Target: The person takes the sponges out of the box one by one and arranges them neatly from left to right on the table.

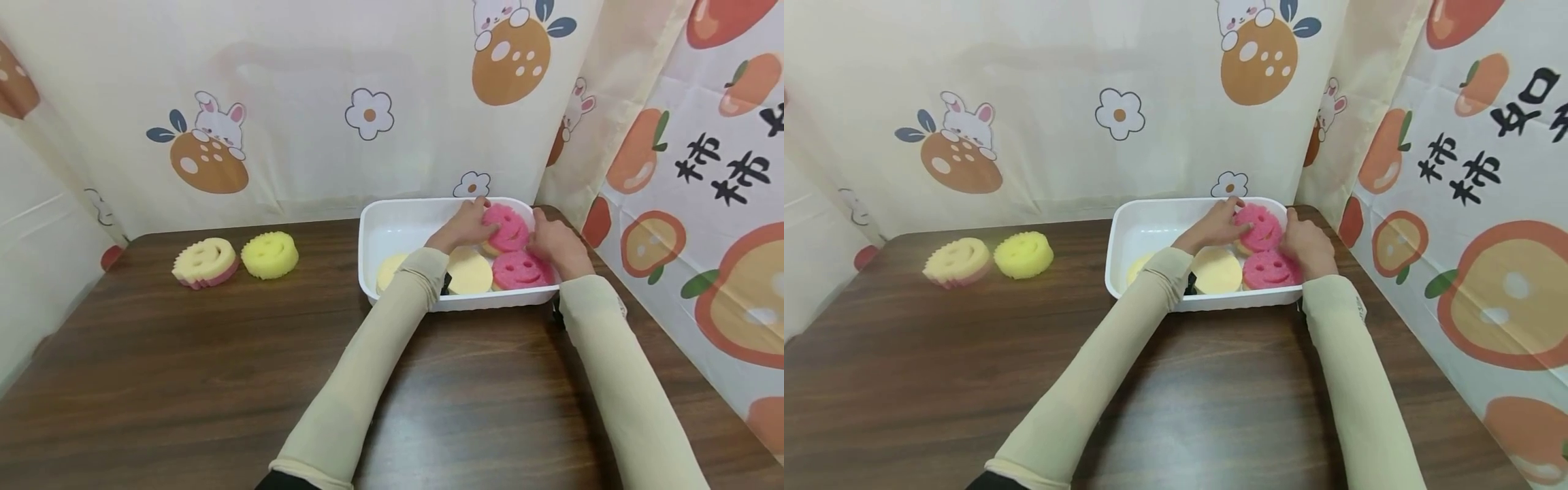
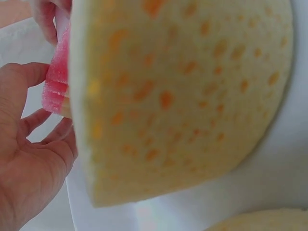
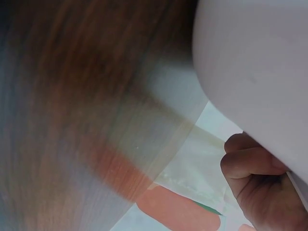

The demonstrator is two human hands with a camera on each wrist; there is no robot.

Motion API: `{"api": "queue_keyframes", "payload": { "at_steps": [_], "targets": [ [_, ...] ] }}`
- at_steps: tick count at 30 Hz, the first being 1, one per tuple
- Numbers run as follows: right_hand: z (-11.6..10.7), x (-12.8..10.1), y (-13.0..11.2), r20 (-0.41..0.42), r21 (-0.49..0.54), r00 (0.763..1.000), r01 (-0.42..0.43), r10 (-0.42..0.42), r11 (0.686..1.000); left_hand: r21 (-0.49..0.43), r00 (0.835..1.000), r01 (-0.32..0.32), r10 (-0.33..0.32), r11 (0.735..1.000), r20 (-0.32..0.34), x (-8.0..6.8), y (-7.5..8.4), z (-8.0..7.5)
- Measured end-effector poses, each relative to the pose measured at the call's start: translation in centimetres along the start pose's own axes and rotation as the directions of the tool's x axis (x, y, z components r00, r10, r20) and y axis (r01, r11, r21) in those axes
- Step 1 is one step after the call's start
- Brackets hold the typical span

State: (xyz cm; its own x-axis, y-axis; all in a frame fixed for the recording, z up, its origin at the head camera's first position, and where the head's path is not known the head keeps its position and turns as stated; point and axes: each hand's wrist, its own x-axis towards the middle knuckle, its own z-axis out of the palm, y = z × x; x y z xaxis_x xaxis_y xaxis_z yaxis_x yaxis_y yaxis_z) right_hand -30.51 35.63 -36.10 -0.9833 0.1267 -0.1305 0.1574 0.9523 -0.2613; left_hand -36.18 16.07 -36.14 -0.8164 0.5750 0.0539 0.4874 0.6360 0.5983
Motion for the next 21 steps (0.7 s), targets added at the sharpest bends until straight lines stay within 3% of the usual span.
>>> {"api": "queue_keyframes", "payload": {
  "at_steps": [12, 21],
  "targets": [
    [0.4, 0.0, 0.2, -0.002, -0.021, 1.000, 0.007, -0.007, 1.000, -0.036, 0.998, 0.031, -0.032, 0.999, -0.047, 0.0, -0.2, 0.1],
    [0.0, 0.0, 0.0, -0.001, -0.020, 1.000, 0.001, -0.001, 1.000, -0.037, 0.997, 0.048, -0.050, 0.998, -0.060, 0.0, -0.1, -0.8]
  ]
}}
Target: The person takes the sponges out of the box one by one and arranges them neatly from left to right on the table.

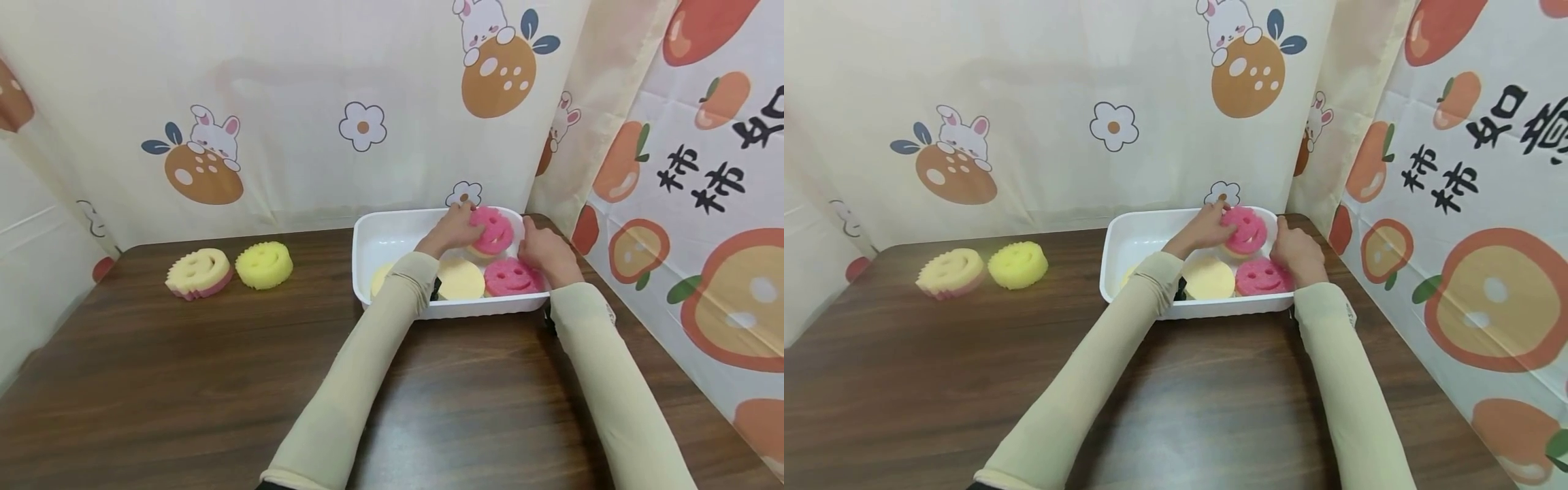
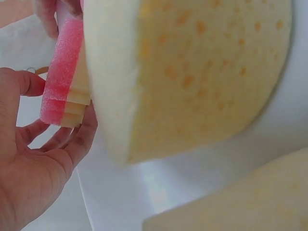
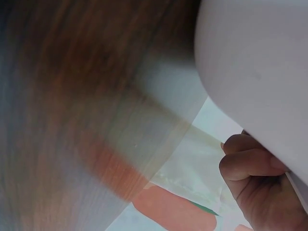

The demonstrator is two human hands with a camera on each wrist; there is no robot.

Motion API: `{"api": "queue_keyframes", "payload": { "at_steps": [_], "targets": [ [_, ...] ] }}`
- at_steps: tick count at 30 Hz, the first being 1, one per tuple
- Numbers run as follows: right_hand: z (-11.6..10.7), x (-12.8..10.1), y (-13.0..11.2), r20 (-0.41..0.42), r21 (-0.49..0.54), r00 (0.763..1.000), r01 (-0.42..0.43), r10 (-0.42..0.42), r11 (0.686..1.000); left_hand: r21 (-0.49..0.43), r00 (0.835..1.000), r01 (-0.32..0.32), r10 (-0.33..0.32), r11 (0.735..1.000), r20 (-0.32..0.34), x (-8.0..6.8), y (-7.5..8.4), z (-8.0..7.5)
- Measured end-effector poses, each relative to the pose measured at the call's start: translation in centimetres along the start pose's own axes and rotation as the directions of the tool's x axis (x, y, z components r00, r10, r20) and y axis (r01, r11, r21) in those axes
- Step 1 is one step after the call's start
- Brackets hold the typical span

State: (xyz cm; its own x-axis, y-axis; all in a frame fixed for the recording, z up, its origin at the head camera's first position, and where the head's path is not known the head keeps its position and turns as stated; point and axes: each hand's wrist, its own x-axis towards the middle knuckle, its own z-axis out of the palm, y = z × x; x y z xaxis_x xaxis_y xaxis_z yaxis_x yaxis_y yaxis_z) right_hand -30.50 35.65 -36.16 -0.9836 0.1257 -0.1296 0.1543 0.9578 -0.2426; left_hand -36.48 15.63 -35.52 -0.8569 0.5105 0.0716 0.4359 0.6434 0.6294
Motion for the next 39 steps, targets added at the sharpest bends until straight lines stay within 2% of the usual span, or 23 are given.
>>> {"api": "queue_keyframes", "payload": {
  "at_steps": [7, 18, 26, 34, 39],
  "targets": [
    [0.0, 0.0, -0.4, 0.004, 0.005, 1.000, -0.010, 0.010, 1.000, 0.022, 1.000, 0.005, -0.005, 1.000, -0.007, -0.5, -0.3, -1.1],
    [0.0, 0.3, -0.3, -0.024, -0.030, 0.999, 0.021, -0.022, 0.999, 0.074, 0.999, -0.030, 0.031, 0.997, -0.012, -0.9, -0.4, -3.3],
    [0.2, 0.2, -0.2, -0.018, -0.026, 1.000, 0.015, -0.016, 1.000, 0.078, 1.000, 0.008, -0.007, 0.997, -0.005, -1.6, -1.2, -4.3],
    [-0.3, 0.0, -0.1, -0.042, -0.007, 0.999, 0.016, -0.017, 1.000, 0.122, 1.000, -0.001, 0.002, 0.993, -0.006, -2.1, -1.5, -5.5],
    [-0.2, 0.0, -0.1, -0.020, 0.009, 1.000, 0.008, -0.008, 1.000, 0.125, 1.000, -0.002, 0.002, 0.992, 0.000, -2.8, -1.7, -6.5]
  ]
}}
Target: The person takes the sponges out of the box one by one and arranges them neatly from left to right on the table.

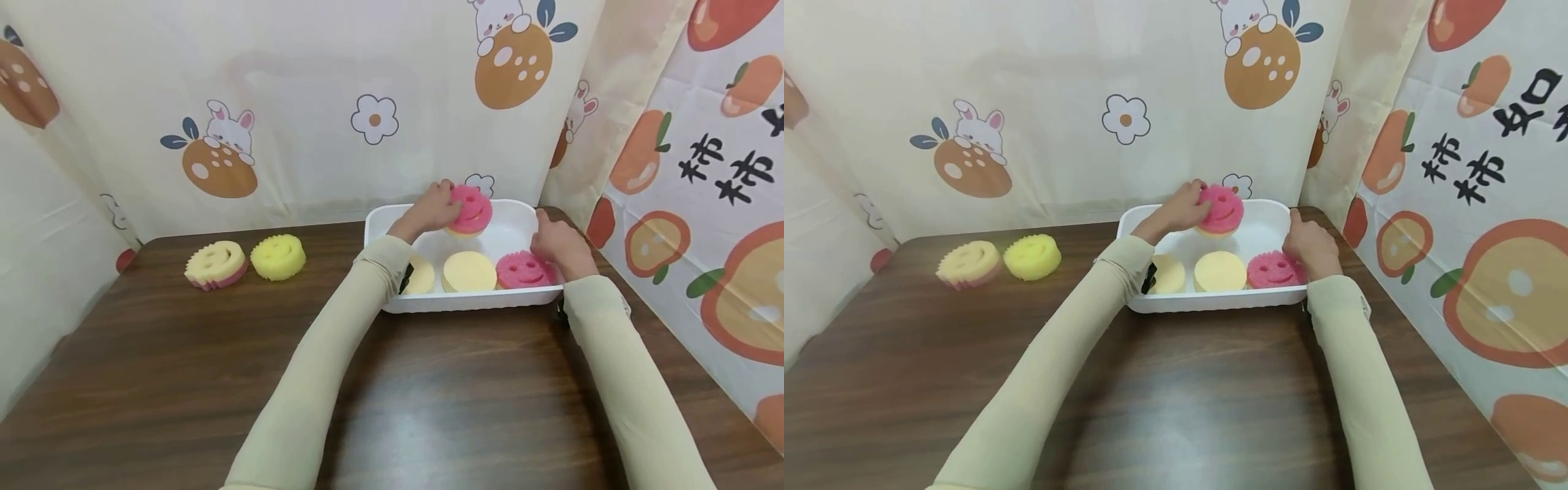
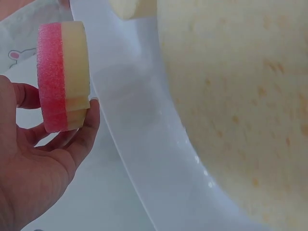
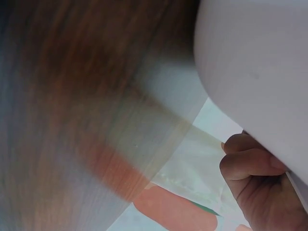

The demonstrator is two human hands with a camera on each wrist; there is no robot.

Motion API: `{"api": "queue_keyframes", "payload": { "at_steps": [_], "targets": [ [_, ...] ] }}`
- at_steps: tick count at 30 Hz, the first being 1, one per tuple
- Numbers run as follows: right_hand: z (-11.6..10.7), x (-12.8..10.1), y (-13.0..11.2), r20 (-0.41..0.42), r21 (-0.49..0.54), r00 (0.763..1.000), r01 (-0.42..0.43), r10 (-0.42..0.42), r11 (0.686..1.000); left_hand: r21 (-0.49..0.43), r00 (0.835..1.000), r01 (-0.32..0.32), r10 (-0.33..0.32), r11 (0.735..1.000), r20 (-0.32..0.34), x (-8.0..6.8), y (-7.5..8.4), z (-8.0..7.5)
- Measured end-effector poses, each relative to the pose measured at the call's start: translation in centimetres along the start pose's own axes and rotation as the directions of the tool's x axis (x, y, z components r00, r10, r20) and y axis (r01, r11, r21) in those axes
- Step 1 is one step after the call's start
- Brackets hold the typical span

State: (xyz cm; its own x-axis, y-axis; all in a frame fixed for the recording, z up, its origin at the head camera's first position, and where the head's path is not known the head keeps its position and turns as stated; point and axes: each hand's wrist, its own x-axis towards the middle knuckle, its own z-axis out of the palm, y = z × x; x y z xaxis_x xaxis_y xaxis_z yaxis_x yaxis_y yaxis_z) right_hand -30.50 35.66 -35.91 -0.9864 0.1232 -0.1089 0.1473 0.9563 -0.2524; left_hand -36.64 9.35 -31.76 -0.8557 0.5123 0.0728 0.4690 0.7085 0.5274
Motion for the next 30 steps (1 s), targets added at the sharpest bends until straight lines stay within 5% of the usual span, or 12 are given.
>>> {"api": "queue_keyframes", "payload": {
  "at_steps": [12, 30],
  "targets": [
    [0.1, 0.3, 0.3, 0.023, -0.012, 1.000, -0.008, 0.008, 1.000, -0.001, 0.998, 0.046, -0.046, 0.999, -0.031, -1.3, -1.8, -1.9],
    [0.1, 0.1, 0.2, 0.032, -0.019, 0.999, -0.009, 0.010, 1.000, -0.004, 0.996, 0.063, -0.063, 0.998, -0.055, -2.2, -2.4, -4.4]
  ]
}}
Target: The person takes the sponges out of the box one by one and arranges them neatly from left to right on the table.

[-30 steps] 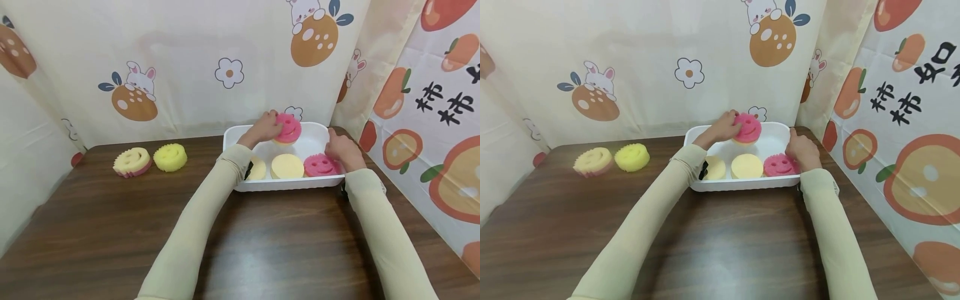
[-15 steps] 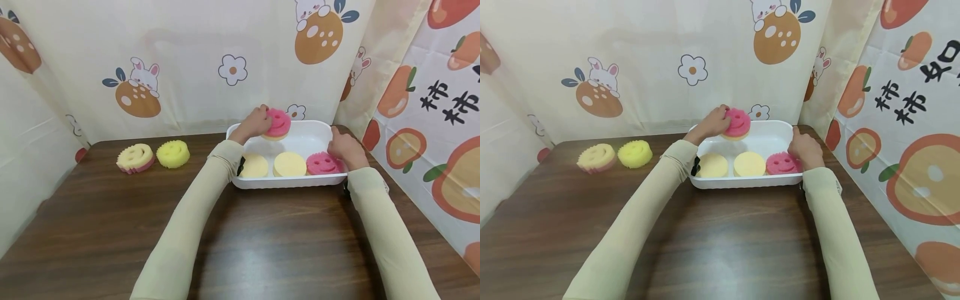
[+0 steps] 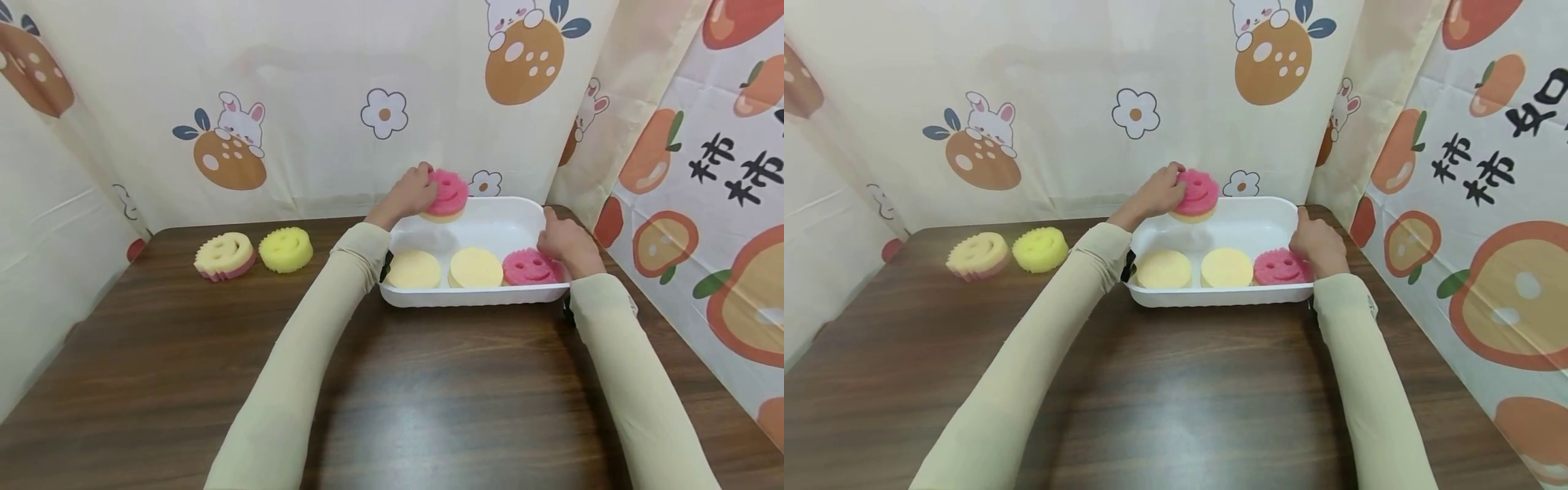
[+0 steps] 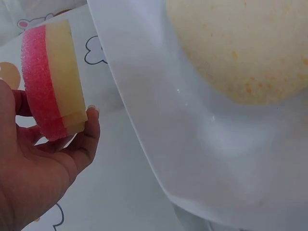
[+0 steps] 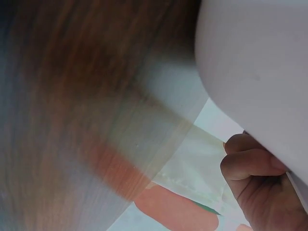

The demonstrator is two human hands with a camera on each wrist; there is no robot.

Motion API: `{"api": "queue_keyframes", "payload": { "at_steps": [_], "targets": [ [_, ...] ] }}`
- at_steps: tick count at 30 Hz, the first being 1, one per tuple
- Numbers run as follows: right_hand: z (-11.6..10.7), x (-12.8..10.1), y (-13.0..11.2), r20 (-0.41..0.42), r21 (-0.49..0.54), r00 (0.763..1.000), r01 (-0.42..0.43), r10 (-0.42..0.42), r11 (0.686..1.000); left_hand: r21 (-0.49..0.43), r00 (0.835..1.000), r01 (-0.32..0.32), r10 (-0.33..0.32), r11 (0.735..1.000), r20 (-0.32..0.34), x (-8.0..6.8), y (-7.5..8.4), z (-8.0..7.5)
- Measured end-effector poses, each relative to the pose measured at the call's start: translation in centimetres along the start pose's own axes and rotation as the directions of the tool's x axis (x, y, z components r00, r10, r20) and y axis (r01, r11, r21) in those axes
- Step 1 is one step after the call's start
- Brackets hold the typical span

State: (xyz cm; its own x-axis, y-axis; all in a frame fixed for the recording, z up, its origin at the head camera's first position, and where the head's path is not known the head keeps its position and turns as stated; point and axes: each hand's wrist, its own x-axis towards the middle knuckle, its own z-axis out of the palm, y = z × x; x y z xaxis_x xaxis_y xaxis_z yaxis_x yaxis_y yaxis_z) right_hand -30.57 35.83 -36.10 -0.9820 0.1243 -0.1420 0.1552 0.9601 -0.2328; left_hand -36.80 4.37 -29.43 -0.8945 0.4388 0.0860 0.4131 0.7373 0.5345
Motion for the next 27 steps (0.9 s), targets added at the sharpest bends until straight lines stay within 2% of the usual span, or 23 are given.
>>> {"api": "queue_keyframes", "payload": {
  "at_steps": [9, 15, 22, 27],
  "targets": [
    [0.1, -0.4, 0.0, 0.007, 0.015, 1.000, -0.012, 0.012, 1.000, 0.028, 0.999, -0.006, 0.007, 1.000, -0.033, -0.6, -0.7, -1.4],
    [-0.1, -0.2, -0.2, 0.003, 0.028, 1.000, -0.011, 0.011, 1.000, 0.012, 0.998, 0.041, -0.041, 0.999, -0.045, -1.1, -1.5, -2.3],
    [0.0, -0.1, -0.2, 0.016, 0.034, 1.000, -0.014, 0.014, 0.999, 0.038, 0.994, 0.077, -0.074, 0.996, -0.082, -1.7, -2.6, -3.0],
    [-0.1, -0.3, -0.2, 0.004, 0.033, 1.000, -0.006, 0.006, 0.999, 0.007, 0.990, 0.095, -0.094, 0.995, -0.104, -2.1, -3.2, -3.7]
  ]
}}
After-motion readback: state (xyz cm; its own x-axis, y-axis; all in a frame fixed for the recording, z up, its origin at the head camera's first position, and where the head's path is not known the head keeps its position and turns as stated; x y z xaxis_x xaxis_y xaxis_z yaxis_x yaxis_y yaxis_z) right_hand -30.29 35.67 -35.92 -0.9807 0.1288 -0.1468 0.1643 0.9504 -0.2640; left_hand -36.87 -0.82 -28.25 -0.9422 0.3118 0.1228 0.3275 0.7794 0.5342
